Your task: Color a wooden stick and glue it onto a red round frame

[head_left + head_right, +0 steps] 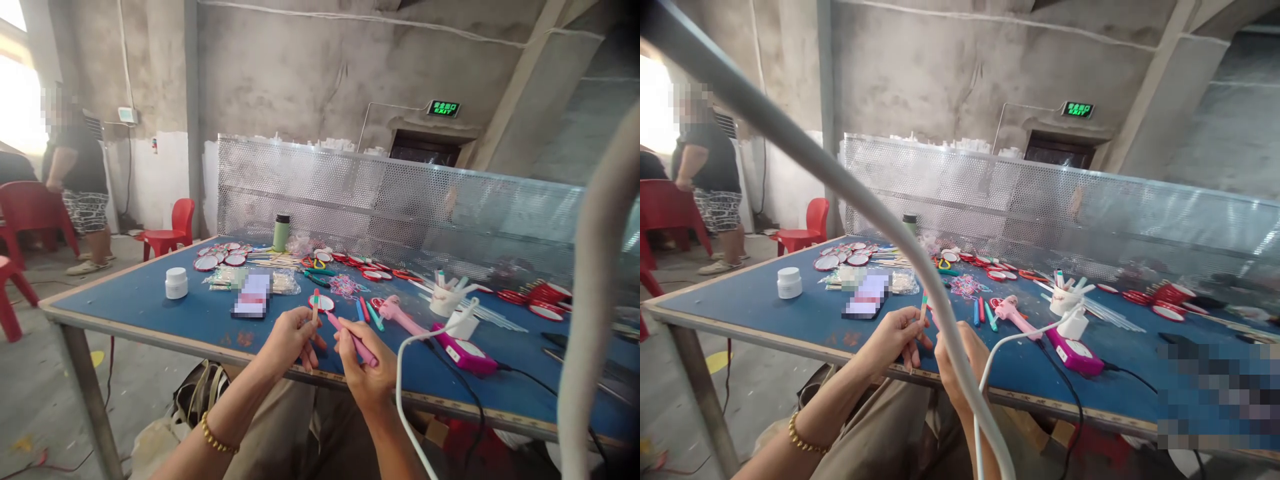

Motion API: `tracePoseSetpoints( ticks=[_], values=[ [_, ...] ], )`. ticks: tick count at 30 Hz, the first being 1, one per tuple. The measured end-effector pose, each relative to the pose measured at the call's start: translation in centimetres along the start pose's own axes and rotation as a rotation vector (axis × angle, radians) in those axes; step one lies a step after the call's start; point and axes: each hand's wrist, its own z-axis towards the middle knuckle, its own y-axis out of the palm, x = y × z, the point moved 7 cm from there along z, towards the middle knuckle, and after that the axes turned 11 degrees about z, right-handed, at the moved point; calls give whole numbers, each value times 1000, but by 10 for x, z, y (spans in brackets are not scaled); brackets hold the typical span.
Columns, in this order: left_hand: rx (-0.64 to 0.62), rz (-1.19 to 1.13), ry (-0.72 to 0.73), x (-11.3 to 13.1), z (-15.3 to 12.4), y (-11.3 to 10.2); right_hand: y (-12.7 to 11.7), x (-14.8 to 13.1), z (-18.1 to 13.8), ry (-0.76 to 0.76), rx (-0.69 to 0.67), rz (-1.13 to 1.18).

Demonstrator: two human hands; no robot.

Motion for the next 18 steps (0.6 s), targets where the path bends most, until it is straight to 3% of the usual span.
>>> tracePoseSetpoints(
  ticks=[8,14,18],
  values=[
    [17,111,36,-2,-4,3,3,-3,-2,-42,-43,-46],
    [1,138,37,3,-11,5,-1,1,-9,49,-23,8],
    [7,174,70,7,-15,5,1,-9,-7,-18,-63,-4]
  ],
)
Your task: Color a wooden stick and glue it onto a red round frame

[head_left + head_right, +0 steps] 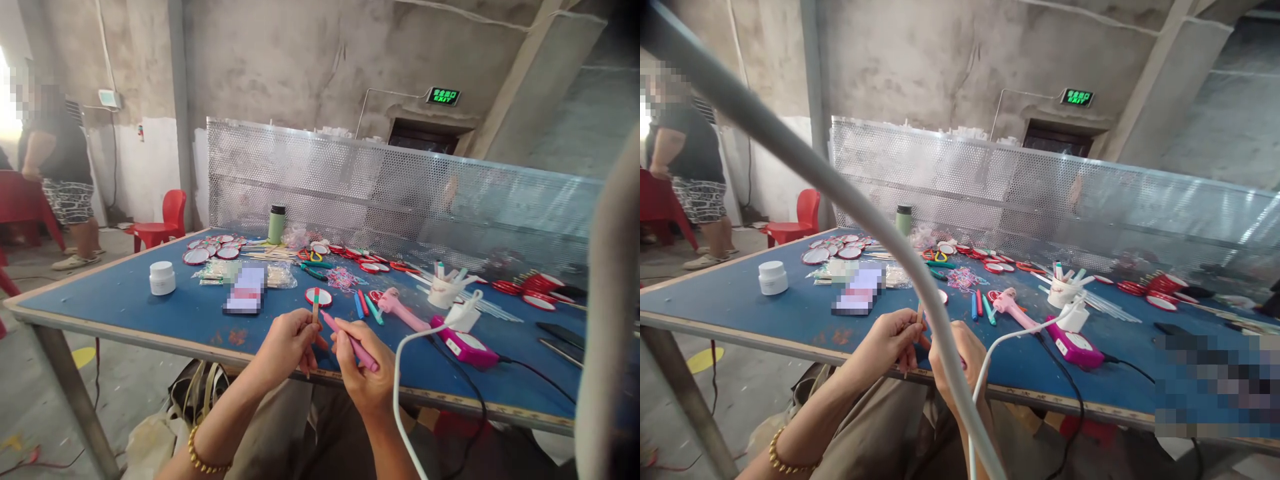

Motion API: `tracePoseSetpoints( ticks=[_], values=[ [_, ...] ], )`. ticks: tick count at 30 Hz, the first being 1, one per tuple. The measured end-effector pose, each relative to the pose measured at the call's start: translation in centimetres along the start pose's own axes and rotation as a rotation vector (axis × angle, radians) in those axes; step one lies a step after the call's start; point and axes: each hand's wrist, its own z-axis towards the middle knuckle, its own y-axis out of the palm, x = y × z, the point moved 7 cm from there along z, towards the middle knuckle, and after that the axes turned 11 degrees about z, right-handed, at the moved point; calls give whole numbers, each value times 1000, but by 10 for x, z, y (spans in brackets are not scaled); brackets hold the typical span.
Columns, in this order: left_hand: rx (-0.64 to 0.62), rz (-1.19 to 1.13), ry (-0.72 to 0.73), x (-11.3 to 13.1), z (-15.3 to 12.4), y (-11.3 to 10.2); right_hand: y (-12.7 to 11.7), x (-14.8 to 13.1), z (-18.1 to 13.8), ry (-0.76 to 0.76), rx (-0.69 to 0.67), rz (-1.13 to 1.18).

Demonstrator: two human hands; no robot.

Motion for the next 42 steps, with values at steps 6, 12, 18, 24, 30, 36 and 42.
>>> tracePoseSetpoints(
  ticks=[6,12,18,24,30,36,42],
  values=[
    [43,137,86,6,-1,-1,3,-4,2,-52,-36,-7],
    [66,175,95,5,0,0,2,3,-1,-9,-39,8],
    [86,223,103,3,1,-2,2,1,-2,-16,-34,5],
    [71,225,118,2,1,-2,4,1,0,-31,-47,-61],
    [76,251,103,1,1,-1,5,1,1,-41,-47,-87],
    [77,231,103,3,1,-1,3,3,0,-34,-34,-101],
    [72,239,114,3,1,-1,2,1,0,-36,-26,-42]
  ],
)
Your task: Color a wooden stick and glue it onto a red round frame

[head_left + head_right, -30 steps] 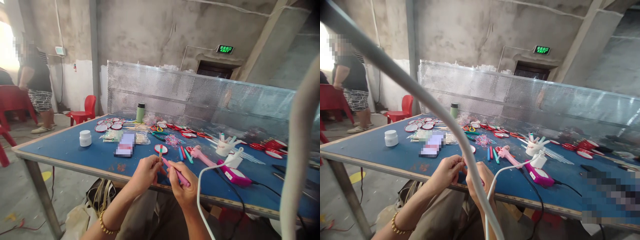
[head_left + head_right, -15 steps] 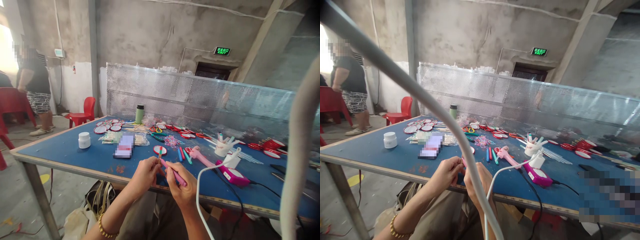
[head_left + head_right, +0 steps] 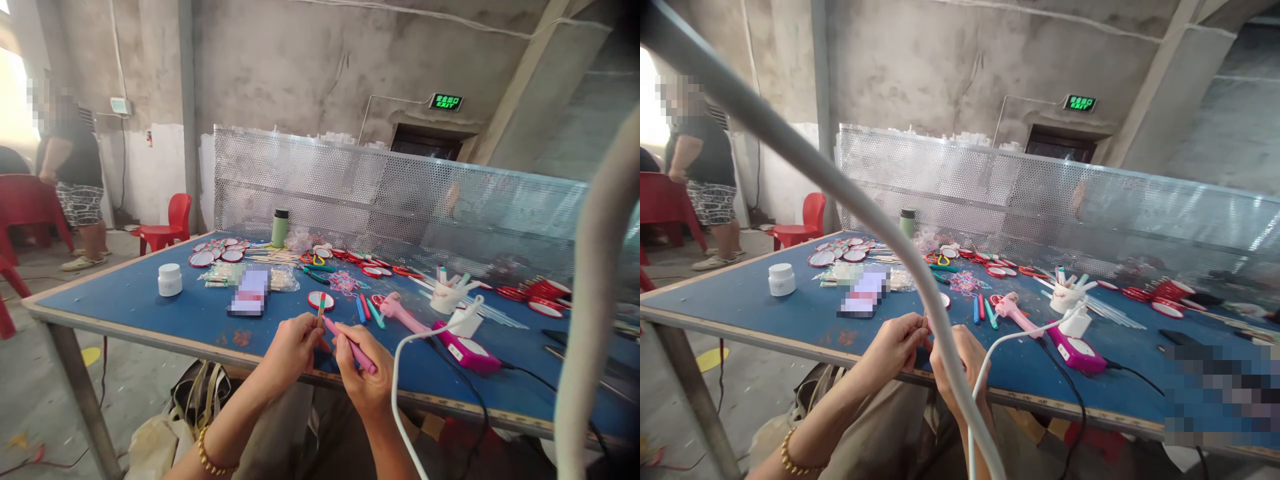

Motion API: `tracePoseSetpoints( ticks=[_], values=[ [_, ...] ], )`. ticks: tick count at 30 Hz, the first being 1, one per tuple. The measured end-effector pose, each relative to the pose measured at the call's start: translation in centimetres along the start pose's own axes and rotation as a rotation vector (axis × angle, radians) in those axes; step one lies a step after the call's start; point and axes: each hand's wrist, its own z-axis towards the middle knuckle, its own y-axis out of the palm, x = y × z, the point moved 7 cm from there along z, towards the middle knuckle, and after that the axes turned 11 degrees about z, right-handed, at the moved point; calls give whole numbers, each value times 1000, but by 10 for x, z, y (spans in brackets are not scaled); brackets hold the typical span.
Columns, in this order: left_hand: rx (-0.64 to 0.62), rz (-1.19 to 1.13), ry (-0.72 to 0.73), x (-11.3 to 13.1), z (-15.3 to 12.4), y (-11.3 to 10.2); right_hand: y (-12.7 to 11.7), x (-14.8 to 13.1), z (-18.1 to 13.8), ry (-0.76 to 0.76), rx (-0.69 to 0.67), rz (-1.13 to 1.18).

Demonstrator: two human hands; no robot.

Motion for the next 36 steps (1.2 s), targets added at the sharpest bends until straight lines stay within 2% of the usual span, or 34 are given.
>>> tracePoseSetpoints(
  ticks=[6,13,19,25,32,36],
  values=[
    [5,7,-1,2,0,-1,3,-2,0,-79,-25,-122],
    [2,-7,-7,4,-1,-1,0,-2,0,-22,9,-38],
    [10,2,-5,2,-1,-1,4,-2,-1,-61,-37,-155],
    [-2,-11,-15,3,-1,-1,0,-1,-1,-38,15,-77],
    [7,-4,-11,3,-1,-2,5,-3,-1,-94,-36,-164],
    [1,-7,-17,1,-1,-1,1,0,-3,-48,0,-133]
  ],
)
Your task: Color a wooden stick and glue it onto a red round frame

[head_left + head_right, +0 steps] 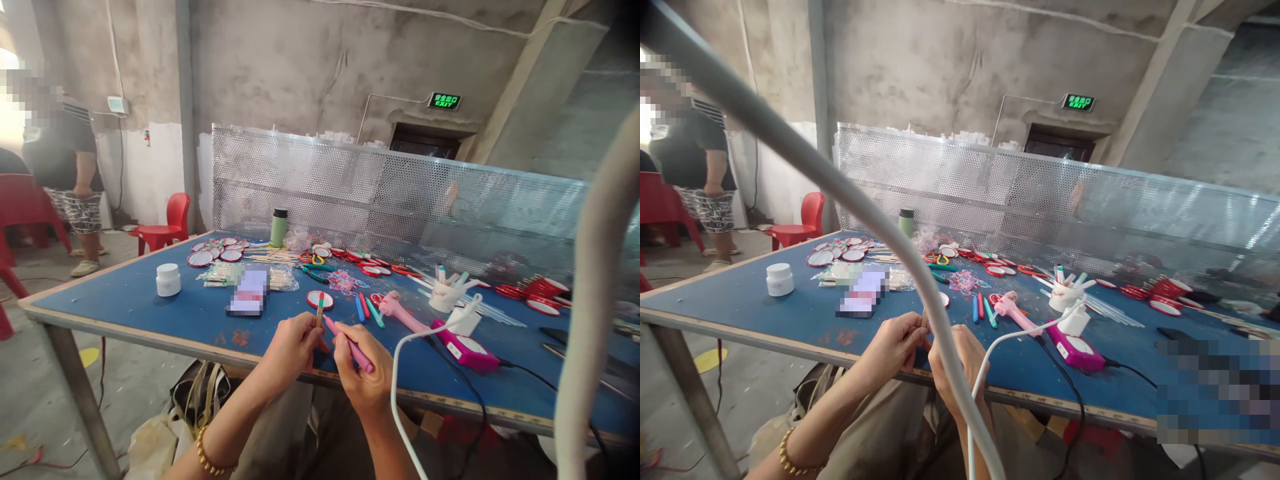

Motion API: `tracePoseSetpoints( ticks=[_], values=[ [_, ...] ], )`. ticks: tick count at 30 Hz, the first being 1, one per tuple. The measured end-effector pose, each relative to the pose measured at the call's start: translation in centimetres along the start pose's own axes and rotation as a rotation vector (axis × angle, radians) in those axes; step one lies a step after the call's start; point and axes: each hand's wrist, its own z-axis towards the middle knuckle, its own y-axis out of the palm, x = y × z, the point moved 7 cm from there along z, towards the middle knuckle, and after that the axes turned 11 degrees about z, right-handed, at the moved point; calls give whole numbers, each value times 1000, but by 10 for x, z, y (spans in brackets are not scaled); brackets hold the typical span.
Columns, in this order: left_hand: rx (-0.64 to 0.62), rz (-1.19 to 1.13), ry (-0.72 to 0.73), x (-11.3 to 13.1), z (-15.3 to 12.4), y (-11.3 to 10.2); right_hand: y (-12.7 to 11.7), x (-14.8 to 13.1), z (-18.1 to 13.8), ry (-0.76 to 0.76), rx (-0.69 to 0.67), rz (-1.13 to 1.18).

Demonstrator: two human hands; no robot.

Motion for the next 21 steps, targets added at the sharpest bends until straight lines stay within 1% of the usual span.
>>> tracePoseSetpoints(
  ticks=[2,7,10,13,18,21],
  values=[
    [1,5,2,0,0,0,-1,0,0,6,8,12],
    [14,29,13,1,1,-1,3,-4,3,-38,-34,-5],
    [16,28,16,1,0,-1,1,-5,3,-50,-10,-3],
    [11,22,10,1,0,0,-1,-4,2,-31,14,11],
    [12,26,23,1,0,1,2,-5,2,-62,-25,-14],
    [12,23,25,0,1,1,2,-5,3,-76,-10,-10]
  ],
)
